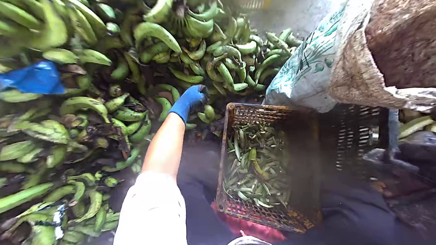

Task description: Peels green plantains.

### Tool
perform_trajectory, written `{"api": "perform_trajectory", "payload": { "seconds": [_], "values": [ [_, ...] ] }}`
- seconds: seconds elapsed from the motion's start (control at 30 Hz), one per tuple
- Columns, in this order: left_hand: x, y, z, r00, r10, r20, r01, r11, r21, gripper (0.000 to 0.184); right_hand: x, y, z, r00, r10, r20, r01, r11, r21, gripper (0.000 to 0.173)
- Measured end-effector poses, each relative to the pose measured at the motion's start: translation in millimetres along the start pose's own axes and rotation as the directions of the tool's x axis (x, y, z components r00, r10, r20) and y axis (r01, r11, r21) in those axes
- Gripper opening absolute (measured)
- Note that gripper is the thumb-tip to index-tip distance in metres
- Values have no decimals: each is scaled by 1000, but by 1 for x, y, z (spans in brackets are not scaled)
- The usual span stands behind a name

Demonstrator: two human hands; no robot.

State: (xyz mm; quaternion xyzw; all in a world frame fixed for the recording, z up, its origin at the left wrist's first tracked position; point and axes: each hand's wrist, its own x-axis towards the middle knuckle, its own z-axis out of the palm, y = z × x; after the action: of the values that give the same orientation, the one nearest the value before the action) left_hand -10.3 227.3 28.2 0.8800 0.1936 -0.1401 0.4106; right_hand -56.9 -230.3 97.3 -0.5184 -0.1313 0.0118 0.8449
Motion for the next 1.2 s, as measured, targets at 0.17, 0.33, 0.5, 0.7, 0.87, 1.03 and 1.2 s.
{"api": "perform_trajectory", "payload": {
  "seconds": [0.17, 0.33, 0.5, 0.7, 0.87, 1.03, 1.2],
  "values": [
    [-162, 52, -64, 927, 246, -282, -372, 699, -612, 33, 10, 7, 28, 994, 98, 57, -105, 984, 144, 20],
    [-277, 18, -59, 829, 429, -360, -557, 692, -458, 96, 10, 13, 21, 999, 36, -6, -34, 983, 179, 21],
    [-230, 83, 18, 851, 416, -319, -524, 673, -522, 61, -15, 19, 56, 996, 86, -6, -86, 996, 20, 25],
    [-196, 98, 104, 891, 139, -432, -447, 433, -783, 55, -107, 85, 58, 948, 319, -8, -298, 879, -373, 51],
    [-193, 101, 149, 895, 52, -443, -434, 336, -836, 63, -115, 108, 56, 957, 217, 191, -89, 850, -519, 52],
    [-188, 88, 138, 880, 18, -474, -447, 366, -816, 62, -123, 121, 60, 904, 415, -104, -427, 887, -173, 38],
    [-188, 75, 129, 895, -37, -445, -395, 398, -828, 60, -123, 128, 57, 788, 569, -236, -598, 799, -71, 37]
  ]
}}
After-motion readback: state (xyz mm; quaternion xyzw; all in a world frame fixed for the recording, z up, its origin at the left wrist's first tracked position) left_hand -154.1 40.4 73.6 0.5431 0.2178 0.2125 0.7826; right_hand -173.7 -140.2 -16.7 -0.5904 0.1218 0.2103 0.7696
